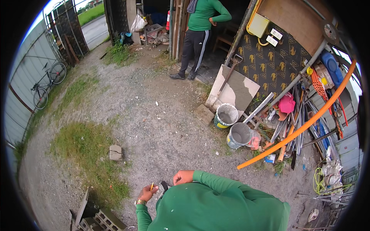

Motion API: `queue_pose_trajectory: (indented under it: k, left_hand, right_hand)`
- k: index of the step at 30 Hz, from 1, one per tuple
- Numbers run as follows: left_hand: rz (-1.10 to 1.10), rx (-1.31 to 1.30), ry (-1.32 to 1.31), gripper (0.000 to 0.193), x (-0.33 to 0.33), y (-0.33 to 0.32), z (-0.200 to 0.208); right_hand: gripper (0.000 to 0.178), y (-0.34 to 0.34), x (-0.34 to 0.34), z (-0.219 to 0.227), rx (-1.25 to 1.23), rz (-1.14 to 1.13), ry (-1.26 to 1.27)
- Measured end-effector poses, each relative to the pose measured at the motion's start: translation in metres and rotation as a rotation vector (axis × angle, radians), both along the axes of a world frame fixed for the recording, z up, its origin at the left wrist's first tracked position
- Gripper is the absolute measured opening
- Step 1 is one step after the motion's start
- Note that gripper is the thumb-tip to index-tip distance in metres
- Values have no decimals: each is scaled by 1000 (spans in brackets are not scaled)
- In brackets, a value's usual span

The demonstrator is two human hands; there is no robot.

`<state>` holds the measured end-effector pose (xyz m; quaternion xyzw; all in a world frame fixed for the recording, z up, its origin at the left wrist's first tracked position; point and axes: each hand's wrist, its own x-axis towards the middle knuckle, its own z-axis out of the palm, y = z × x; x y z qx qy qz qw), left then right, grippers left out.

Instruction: The person picks up a long metal rod from a pile of materials and carries it into a building under construction. They then climb a metal scaffold and use a hammer to secure the rod to the scaffold structure.

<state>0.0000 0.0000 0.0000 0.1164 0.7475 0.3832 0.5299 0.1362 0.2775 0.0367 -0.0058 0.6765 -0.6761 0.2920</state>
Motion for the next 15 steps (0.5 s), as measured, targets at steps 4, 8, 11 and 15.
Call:
queue_pose_trajectory:
  k: [4, 8, 11, 15]
  left_hand:
    - [-2, -7, 20, 38, 3, 4, -3]
    - [9, 18, 9, 37, 3, -1, -14]
    - [-31, -24, -12, 42, 6, 7, 0]
    - [56, 164, -52, 47, 25, -24, 16]
  right_hand:
    - [21, 4, -1, 2, 42, 11, -38]
    - [22, 4, -2, -4, 36, -20, -23]
    - [23, 5, -1, -8, -16, -7, -57]
    - [27, -16, 3, 11, -59, 102, -93]
